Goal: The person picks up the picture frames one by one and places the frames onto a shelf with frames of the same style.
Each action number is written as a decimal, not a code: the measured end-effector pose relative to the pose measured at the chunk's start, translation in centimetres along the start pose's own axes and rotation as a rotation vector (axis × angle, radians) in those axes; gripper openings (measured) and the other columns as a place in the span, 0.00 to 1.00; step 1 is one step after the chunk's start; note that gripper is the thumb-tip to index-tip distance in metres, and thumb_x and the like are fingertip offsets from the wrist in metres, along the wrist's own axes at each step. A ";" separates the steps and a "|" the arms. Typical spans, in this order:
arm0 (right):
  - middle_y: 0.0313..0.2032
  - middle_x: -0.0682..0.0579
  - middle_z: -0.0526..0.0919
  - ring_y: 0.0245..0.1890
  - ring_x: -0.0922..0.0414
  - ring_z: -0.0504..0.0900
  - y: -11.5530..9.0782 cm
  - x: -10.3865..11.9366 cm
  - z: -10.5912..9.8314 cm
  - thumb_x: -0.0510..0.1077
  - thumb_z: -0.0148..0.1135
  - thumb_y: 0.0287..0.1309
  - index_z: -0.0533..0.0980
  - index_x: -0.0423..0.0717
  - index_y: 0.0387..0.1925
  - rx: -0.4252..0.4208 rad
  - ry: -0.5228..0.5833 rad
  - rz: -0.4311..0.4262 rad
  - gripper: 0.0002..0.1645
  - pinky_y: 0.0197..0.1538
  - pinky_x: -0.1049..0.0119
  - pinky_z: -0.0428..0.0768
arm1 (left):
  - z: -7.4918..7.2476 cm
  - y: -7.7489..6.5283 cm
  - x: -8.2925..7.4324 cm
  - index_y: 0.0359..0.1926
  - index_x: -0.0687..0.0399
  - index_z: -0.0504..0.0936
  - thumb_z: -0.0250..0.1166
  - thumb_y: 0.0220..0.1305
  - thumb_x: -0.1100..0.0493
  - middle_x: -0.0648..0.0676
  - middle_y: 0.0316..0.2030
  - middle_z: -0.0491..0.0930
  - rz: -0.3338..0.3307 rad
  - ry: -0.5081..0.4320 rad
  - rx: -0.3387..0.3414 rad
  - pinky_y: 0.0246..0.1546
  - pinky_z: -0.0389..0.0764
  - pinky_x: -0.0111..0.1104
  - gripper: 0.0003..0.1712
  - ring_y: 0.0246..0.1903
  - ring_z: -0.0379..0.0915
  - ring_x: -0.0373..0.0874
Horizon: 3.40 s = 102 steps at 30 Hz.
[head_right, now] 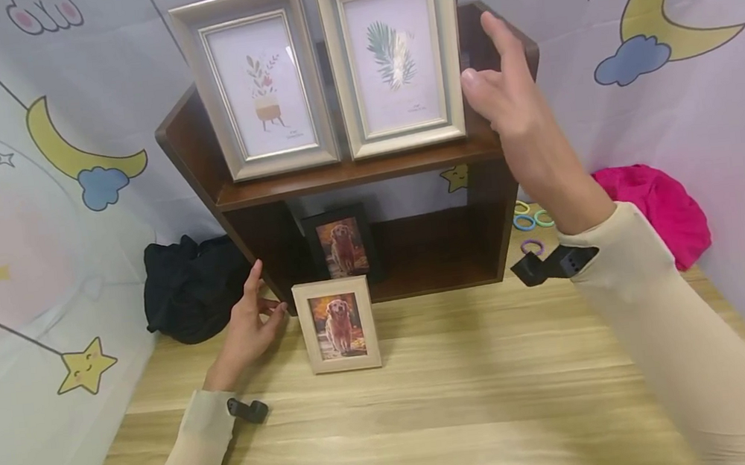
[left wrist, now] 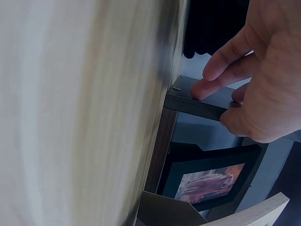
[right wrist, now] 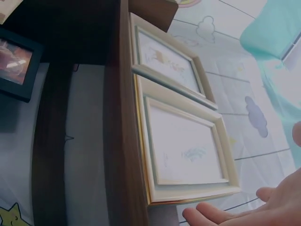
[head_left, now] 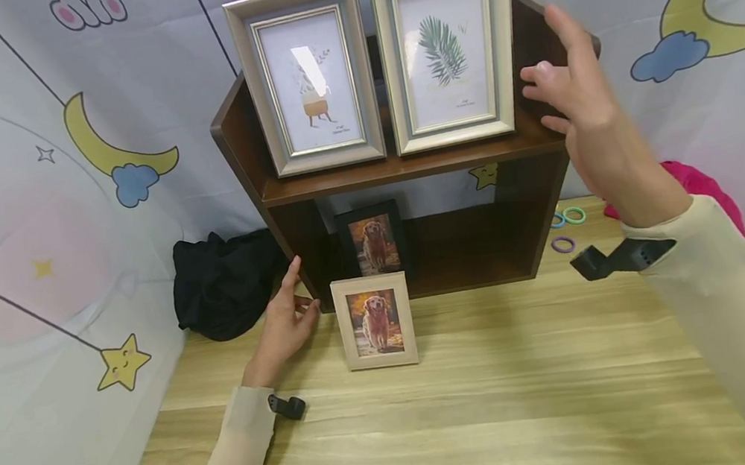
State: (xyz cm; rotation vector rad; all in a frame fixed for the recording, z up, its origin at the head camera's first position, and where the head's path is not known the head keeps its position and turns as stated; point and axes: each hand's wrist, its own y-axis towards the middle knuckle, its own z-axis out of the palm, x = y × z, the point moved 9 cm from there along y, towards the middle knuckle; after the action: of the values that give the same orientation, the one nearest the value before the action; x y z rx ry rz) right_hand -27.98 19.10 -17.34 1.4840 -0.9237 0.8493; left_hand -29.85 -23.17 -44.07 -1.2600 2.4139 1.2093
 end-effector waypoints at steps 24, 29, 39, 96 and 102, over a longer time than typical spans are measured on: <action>0.67 0.59 0.80 0.60 0.70 0.79 -7.6 -4.4 -0.2 0.36 0.67 0.69 0.71 0.56 0.76 -0.012 -0.506 -0.218 0.37 0.62 0.82 0.73 | 0.0 0.2 0.3 0.87 0.48 0.49 0.71 0.64 0.75 0.76 0.67 0.76 -0.017 0.007 0.016 0.37 0.92 0.47 0.59 0.34 0.91 0.54; 0.59 0.74 0.80 0.53 0.72 0.83 -8.5 -5.6 -0.8 0.33 0.69 0.66 0.77 0.47 0.69 -0.107 -0.501 -0.280 0.31 0.61 0.83 0.76 | 0.1 0.1 0.2 0.87 0.50 0.49 0.71 0.63 0.75 0.77 0.66 0.76 -0.012 0.003 0.013 0.37 0.92 0.47 0.59 0.34 0.91 0.53; 0.48 0.41 0.87 0.49 0.75 0.79 -9.6 -9.1 -2.4 0.31 0.71 0.61 0.83 0.36 0.56 -0.281 -0.515 -0.316 0.21 0.54 0.82 0.75 | 0.1 -0.1 0.3 0.87 0.50 0.49 0.71 0.64 0.75 0.77 0.65 0.76 -0.015 0.003 0.014 0.37 0.91 0.47 0.58 0.34 0.90 0.53; 0.49 0.67 0.88 0.48 0.69 0.86 -11.9 -24.9 -4.7 0.33 0.72 0.65 0.80 0.52 0.69 -0.472 -0.197 0.062 0.32 0.50 0.81 0.83 | 0.2 0.0 0.4 0.87 0.46 0.47 0.70 0.64 0.75 0.77 0.67 0.74 -0.038 -0.009 0.027 0.40 0.92 0.48 0.59 0.35 0.90 0.55; 0.49 0.68 0.87 0.48 0.68 0.86 -11.9 -25.2 -4.8 0.33 0.72 0.65 0.80 0.52 0.69 -0.468 -0.190 0.046 0.32 0.50 0.81 0.84 | 0.0 0.1 -0.3 0.86 0.50 0.50 0.70 0.65 0.74 0.73 0.64 0.74 -0.033 -0.025 0.012 0.38 0.91 0.50 0.56 0.38 0.89 0.57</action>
State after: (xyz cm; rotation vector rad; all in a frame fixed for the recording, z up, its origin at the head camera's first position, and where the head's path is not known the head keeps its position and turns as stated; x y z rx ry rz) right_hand -28.15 26.75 -44.61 1.1490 -1.2075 0.4820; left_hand -29.77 -22.95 -43.86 -1.2687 2.3699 1.1929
